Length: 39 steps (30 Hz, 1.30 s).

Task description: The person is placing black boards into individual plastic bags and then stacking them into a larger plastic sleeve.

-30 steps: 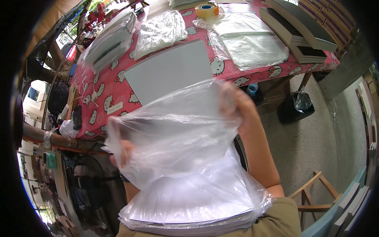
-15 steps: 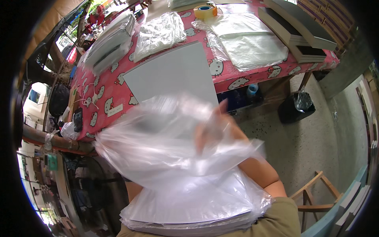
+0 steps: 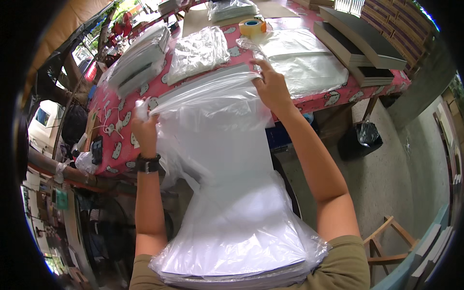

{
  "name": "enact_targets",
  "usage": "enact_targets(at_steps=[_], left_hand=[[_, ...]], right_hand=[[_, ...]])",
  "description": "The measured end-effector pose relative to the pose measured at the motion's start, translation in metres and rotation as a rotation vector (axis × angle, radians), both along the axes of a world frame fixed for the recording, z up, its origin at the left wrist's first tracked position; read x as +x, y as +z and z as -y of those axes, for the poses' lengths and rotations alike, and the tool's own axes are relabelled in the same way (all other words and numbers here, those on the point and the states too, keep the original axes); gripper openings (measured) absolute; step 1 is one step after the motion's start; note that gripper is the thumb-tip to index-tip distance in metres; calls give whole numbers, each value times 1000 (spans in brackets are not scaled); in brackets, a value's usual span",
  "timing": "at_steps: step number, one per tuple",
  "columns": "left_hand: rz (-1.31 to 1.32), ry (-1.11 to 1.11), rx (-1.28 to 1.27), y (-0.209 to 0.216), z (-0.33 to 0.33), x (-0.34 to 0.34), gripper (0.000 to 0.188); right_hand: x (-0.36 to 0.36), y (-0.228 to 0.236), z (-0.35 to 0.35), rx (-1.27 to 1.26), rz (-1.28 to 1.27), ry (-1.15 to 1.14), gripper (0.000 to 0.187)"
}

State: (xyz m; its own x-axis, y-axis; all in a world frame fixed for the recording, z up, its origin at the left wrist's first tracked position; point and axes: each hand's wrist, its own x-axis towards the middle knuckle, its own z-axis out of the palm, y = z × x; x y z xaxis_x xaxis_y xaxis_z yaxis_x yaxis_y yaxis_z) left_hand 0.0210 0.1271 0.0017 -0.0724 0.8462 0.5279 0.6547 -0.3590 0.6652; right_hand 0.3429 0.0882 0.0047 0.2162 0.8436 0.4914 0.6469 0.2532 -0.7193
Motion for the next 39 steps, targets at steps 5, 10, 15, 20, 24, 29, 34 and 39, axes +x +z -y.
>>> enact_targets(at_steps=[5, 10, 15, 20, 24, 29, 34, 39], left_hand=[[-350, -39, 273, -5, -13, -7, 33], [120, -23, -201, 15, 29, -17, 20], [1213, -432, -790, 22, 64, -48, 23], [1125, -576, -896, -41, 84, -69, 29], [968, -497, -737, -48, 94, -52, 27], [926, -392, -440, -27, 88, -35, 20], [950, -416, -522, -22, 88, -31, 16], [796, -406, -757, -91, 91, -43, 16]], right_hand=[[0, -6, -10, 70, 156, 52, 32], [-2, 24, 33, -12, -414, 167, 9], [-4, 34, 50, -595, -1073, 557, 10], [21, -32, 67, -598, -1118, 636, 20], [20, -54, 81, -435, -1141, 719, 24], [13, -20, 76, -100, -1187, 796, 16], [19, -47, 46, -333, -1252, 714, 16], [17, -108, 65, -592, -1069, 483, 23]])
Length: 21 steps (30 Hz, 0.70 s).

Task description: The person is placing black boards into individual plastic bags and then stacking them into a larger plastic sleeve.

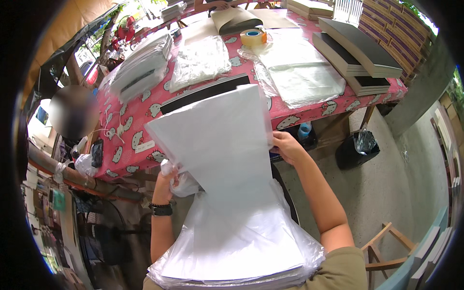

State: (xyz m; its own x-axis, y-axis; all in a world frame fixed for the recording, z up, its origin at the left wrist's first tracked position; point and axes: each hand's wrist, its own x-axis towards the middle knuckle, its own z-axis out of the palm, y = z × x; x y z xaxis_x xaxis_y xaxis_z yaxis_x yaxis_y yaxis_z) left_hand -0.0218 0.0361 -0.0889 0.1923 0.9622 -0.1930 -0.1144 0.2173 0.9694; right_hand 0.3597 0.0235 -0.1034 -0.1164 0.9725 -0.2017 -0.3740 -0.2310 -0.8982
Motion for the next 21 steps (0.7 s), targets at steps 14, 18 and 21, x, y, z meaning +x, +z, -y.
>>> enact_targets(at_steps=[14, 18, 21], left_hand=[[-462, 285, 518, -120, 22, -1, 25], [-565, 150, 624, -81, 28, 25, 20], [-905, 15, 742, -73, 43, 6, 13]], right_hand=[[2, -87, 61, 46, 527, 60, 18], [1, -81, 73, 130, 560, 16, 13], [-11, -57, 76, 312, 701, -30, 13]])
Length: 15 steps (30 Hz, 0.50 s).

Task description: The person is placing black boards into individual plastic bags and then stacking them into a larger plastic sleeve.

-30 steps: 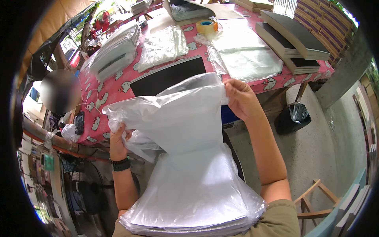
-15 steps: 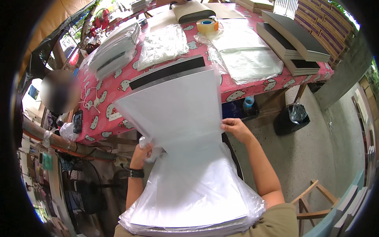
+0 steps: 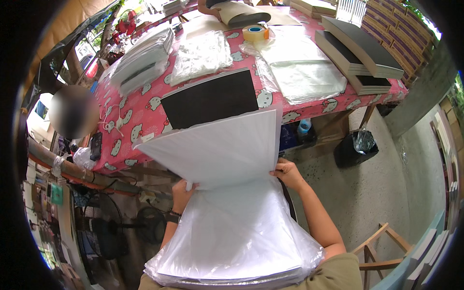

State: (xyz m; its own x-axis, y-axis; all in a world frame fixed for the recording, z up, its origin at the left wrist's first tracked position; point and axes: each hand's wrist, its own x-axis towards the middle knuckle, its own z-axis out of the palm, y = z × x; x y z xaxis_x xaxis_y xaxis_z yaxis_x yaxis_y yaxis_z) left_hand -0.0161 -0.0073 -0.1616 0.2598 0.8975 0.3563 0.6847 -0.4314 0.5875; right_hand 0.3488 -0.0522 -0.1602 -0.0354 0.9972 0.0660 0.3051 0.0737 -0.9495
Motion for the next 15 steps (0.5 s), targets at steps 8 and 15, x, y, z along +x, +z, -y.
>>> enact_targets(at_steps=[8, 15], left_hand=[[19, -254, -222, 55, 39, -22, 11], [-160, -164, -75, -15, 17, -17, 12]], right_hand=[[5, 48, 17, -55, 159, 243, 28], [20, -39, -1, -464, -247, 169, 22]])
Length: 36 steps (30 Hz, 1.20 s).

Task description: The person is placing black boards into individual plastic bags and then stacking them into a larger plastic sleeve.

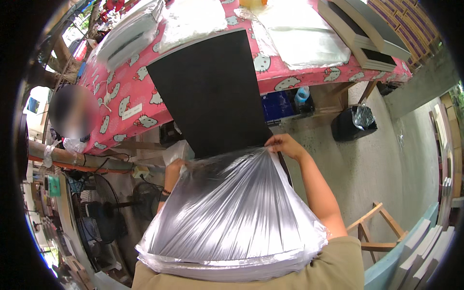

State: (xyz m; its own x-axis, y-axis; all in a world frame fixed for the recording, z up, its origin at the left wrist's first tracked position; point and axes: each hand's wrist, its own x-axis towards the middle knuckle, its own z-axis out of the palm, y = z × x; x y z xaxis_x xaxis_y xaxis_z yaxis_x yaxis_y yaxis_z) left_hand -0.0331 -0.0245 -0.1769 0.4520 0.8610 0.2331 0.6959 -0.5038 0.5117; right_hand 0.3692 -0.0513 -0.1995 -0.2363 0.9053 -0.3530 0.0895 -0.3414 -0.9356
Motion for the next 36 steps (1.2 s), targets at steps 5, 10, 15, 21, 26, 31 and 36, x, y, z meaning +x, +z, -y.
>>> enact_targets(at_steps=[5, 10, 15, 21, 26, 31, 36], left_hand=[[-124, 11, -21, -20, -16, -10, 13], [-231, 111, -52, -34, -10, -26, 14], [-256, 348, -169, -33, -22, -47, 17], [691, 445, 216, 122, -57, -12, 36], [1465, -276, -508, 206, -43, 44, 52], [1492, -335, -870, 191, -39, 98, 67], [1390, -223, -924, 177, -29, 113, 55]], right_hand=[[15, -38, -13, 123, 311, -157, 18], [-9, 22, -13, 362, 392, -311, 18], [-79, 146, 6, 542, -386, 894, 41], [-68, 32, -29, 157, 594, 726, 53], [-87, 99, -62, 551, 630, 593, 28], [-132, 193, -57, 854, 5, 71, 23], [-139, 187, -50, 573, -192, -60, 14]])
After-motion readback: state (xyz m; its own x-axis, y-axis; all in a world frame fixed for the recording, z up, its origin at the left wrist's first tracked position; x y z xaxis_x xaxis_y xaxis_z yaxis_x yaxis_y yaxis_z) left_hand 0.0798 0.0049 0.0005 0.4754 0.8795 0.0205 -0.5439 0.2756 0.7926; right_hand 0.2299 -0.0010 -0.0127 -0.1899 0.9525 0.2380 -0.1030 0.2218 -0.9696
